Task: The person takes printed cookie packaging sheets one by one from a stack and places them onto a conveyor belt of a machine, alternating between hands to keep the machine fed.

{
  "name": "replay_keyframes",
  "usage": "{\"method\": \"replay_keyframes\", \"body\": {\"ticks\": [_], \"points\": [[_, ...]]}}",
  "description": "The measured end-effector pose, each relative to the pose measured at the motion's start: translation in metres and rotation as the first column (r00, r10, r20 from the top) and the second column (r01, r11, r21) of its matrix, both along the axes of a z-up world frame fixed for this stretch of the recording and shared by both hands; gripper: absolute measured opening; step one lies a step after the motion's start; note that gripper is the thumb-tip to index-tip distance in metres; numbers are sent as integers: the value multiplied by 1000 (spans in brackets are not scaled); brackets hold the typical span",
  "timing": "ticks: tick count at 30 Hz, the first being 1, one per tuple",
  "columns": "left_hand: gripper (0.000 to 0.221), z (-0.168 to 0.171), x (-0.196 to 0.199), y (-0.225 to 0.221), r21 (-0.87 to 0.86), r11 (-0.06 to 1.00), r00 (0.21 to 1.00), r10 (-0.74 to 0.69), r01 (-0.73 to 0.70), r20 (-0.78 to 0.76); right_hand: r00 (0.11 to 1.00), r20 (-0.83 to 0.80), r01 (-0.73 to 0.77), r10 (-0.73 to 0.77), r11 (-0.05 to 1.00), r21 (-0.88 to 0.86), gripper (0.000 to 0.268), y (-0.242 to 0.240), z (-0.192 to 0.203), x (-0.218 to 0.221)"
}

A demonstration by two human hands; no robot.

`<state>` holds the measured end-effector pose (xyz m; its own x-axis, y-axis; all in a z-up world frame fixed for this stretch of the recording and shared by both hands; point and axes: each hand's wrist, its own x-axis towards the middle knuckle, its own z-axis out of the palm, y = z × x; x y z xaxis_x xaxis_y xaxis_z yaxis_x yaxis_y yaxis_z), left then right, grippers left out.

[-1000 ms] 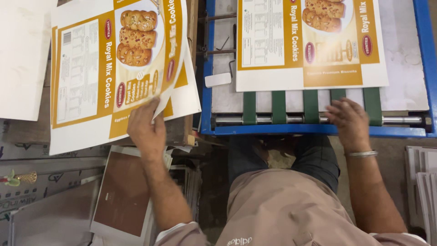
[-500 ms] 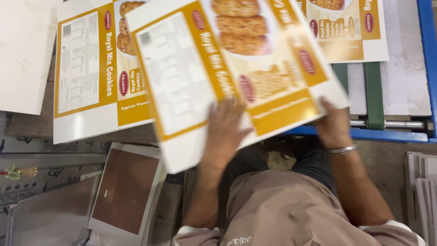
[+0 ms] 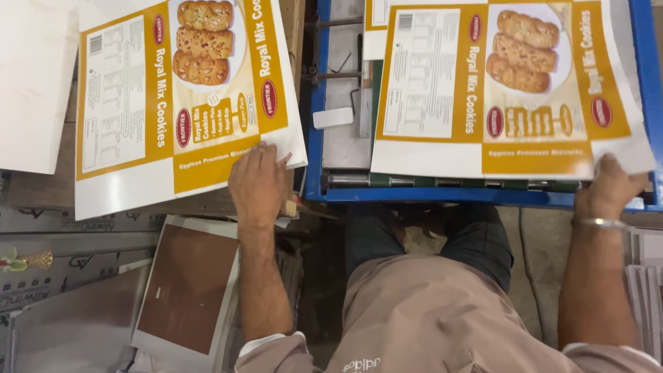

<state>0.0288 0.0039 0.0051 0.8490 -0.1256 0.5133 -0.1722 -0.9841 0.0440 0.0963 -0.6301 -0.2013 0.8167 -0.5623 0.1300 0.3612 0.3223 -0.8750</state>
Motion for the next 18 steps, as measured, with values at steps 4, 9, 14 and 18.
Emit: {"method": "replay_keyframes", "body": {"ticks": [4,9,14,18], "points": [[35,-7,1,-1,-37,999,1000,25,-25,-3,986,-149,64,-70,997,-45,54,15,-4,-36],[46,-11,-3,-4,-34,998,998,53,-52,17,964,-253,59,-88,991,-121,49,46,10,-102],[44,-17,-3,-5,-29,997,994,69,-67,83,936,-315,103,-155,979,-178,40,51,8,-106],[40,-20,2,2,-32,997,996,72,-71,58,978,-183,72,-96,988,-135,41,53,12,-67]]}}
